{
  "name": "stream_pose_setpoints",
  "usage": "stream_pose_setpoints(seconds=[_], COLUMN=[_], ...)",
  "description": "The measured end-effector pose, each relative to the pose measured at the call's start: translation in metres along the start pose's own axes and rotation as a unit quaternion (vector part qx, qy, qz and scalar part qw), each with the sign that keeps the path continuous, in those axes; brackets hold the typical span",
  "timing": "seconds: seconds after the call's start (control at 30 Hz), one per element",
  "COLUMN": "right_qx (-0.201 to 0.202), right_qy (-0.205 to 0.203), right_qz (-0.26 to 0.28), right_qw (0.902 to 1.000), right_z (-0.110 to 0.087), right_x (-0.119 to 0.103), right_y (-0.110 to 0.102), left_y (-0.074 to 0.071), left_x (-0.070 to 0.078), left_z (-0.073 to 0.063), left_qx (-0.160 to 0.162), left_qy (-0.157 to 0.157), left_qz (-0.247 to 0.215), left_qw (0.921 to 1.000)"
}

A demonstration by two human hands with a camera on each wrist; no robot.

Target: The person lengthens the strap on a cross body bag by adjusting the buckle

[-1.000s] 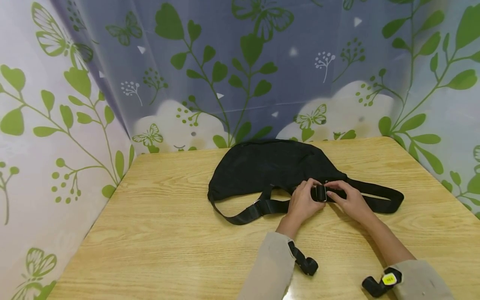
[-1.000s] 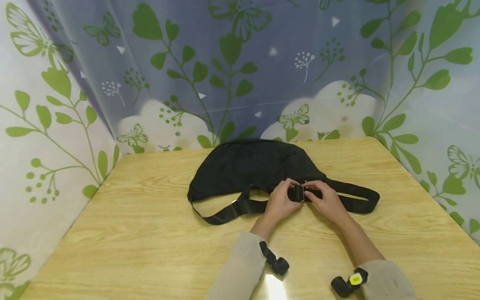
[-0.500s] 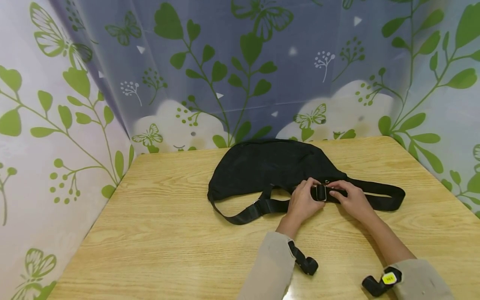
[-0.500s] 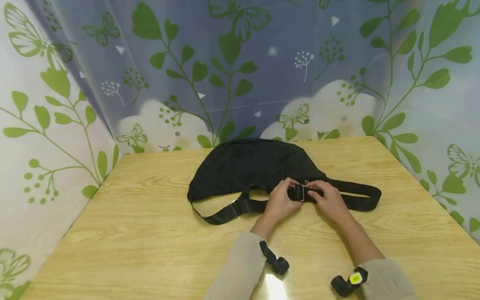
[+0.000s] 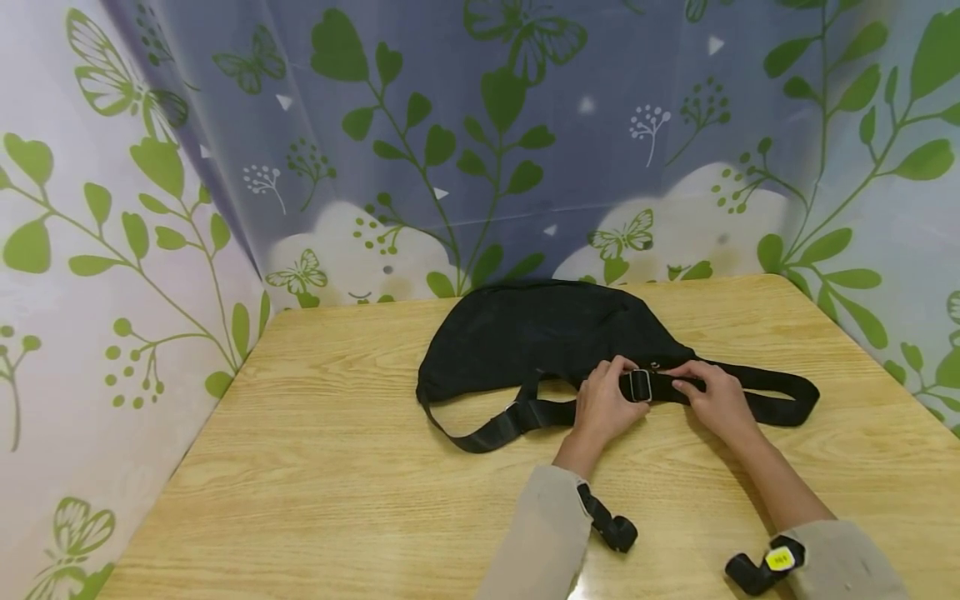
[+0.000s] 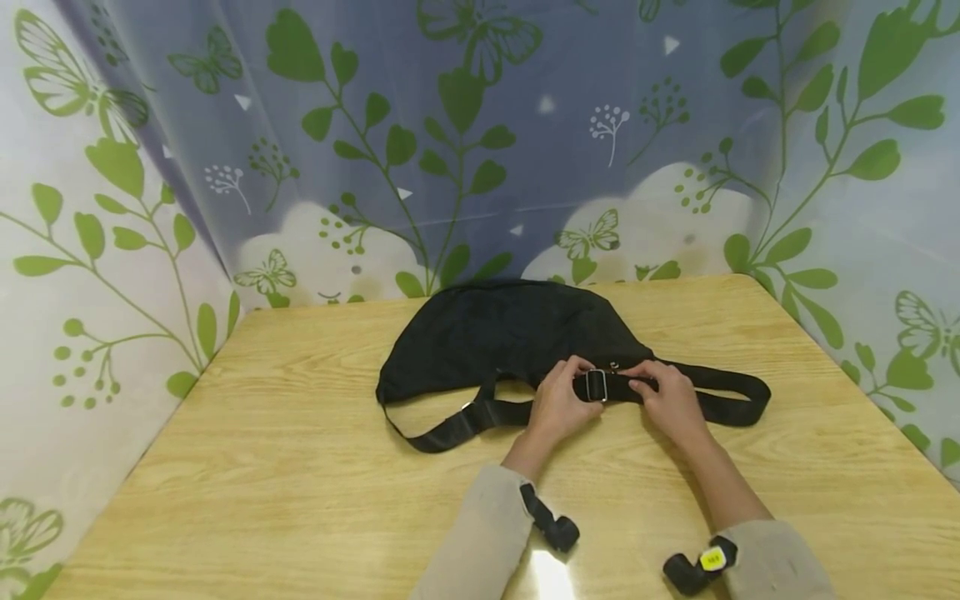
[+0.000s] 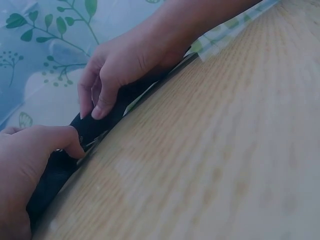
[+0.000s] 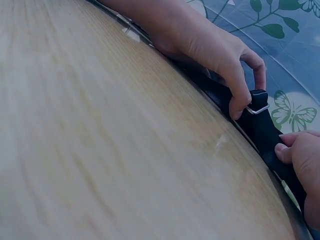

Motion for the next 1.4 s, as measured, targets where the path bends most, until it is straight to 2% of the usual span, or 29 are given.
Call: stream_pose_setpoints(seconds=[0.13, 0.27, 0.63, 0.83, 0.93, 1.07, 1.17, 1.3, 1.4], right_qx=[0.011, 0.014, 0.017, 0.017, 0.005, -0.013, -0.03, -0.043, -0.038], right_qy=[0.001, 0.003, 0.0, -0.006, -0.005, -0.001, -0.009, -0.038, -0.067], right_qz=[-0.016, -0.026, -0.037, -0.044, -0.051, -0.06, -0.068, -0.07, -0.057], right_qw=[0.9998, 0.9996, 0.9992, 0.9989, 0.9987, 0.9981, 0.9972, 0.9959, 0.9954], right_z=[0.0, 0.0, 0.002, 0.001, 0.0, 0.001, 0.001, -0.001, -0.003], right_x=[0.0, 0.0, 0.001, 0.002, 0.003, 0.005, 0.003, -0.003, -0.01], right_y=[-0.004, -0.006, -0.007, -0.007, -0.006, -0.003, 0.0, 0.006, 0.009], left_y=[-0.001, -0.003, -0.006, -0.006, -0.006, -0.008, -0.012, -0.028, -0.047], left_x=[0.0, 0.0, 0.0, 0.001, 0.001, 0.002, 0.003, -0.001, -0.007], left_z=[0.0, 0.0, -0.001, -0.002, -0.003, -0.007, -0.014, -0.028, -0.043], left_qx=[0.008, 0.013, 0.029, 0.021, 0.016, 0.013, 0.02, 0.055, 0.092], left_qy=[0.002, 0.001, 0.0, 0.001, 0.012, 0.054, 0.094, 0.15, 0.205], left_qz=[0.037, 0.056, 0.069, 0.08, 0.086, 0.114, 0.148, 0.185, 0.202], left_qw=[0.9993, 0.9984, 0.9972, 0.9966, 0.9961, 0.992, 0.9843, 0.9697, 0.9533])
Point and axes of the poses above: each hand's wrist, its own z-axis towards the middle knuckle, its own y-axis out of the palm, x = y × z, the point moved 8 cm from there along z, towards the middle knuckle
